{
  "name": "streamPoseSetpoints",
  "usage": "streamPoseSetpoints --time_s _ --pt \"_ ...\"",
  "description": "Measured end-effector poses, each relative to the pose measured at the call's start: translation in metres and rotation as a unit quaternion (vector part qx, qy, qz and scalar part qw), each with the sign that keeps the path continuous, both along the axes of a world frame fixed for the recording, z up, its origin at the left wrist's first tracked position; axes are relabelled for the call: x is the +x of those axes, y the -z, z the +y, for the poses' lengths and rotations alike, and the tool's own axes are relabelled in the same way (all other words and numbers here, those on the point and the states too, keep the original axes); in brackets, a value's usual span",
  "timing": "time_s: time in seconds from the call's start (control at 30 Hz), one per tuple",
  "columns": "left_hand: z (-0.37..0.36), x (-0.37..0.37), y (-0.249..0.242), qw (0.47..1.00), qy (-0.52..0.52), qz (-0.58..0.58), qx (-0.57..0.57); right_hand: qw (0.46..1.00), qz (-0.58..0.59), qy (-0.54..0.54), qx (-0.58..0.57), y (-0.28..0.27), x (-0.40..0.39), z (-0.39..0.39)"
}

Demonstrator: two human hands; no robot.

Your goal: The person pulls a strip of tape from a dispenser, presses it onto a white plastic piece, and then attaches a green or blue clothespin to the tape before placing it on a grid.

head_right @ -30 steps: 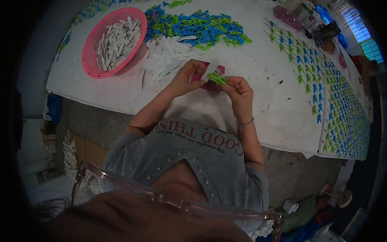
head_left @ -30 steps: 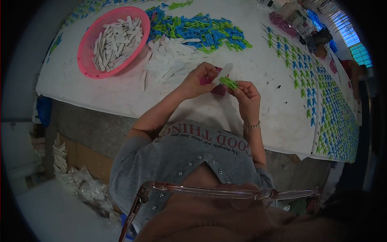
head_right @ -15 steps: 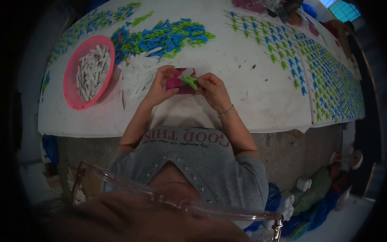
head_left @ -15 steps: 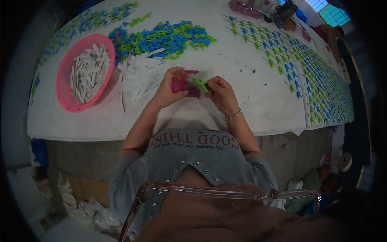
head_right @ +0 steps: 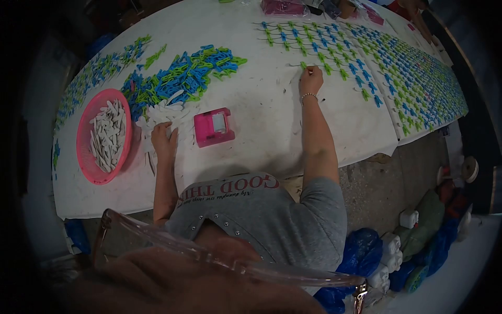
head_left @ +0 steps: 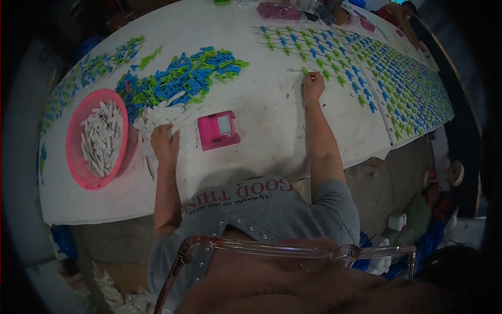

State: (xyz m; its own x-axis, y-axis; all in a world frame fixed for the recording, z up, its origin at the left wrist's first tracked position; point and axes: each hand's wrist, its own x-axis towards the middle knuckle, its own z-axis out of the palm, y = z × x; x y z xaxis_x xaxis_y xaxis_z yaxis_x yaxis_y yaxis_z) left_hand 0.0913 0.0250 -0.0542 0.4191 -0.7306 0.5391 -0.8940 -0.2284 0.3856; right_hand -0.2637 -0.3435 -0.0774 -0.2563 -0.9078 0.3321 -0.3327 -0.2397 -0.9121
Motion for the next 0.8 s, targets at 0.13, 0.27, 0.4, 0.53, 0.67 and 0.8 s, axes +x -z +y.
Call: streamPoseSetpoints --time_s 0.13,0.27,0.4,0.53,0.67,0.8 --pt "-0.003 0.000 0.000 1.000 0.001 0.002 -0.015 0.995 0.088 0.046 -0.025 0.003 -0.004 -0.028" --pt "-0.004 -0.002 -0.002 1.000 -0.010 0.006 -0.008 0.986 0.145 0.072 -0.037 0.001 -0.005 -0.038" --pt "-0.004 -0.004 -0.001 1.000 -0.022 0.002 -0.006 0.978 0.180 0.096 -0.050 0.006 -0.005 -0.046" --pt "-0.003 -0.002 0.000 1.000 -0.015 -0.003 -0.016 0.980 0.173 0.094 -0.036 -0.003 0.000 -0.040" --pt "-0.003 -0.005 -0.003 1.000 -0.012 0.001 -0.002 0.978 0.188 0.086 -0.037 0.000 -0.001 -0.042" --pt "0.002 -0.010 -0.017 0.999 0.026 -0.013 0.028 0.969 0.184 0.113 -0.124 0.010 -0.004 -0.036"
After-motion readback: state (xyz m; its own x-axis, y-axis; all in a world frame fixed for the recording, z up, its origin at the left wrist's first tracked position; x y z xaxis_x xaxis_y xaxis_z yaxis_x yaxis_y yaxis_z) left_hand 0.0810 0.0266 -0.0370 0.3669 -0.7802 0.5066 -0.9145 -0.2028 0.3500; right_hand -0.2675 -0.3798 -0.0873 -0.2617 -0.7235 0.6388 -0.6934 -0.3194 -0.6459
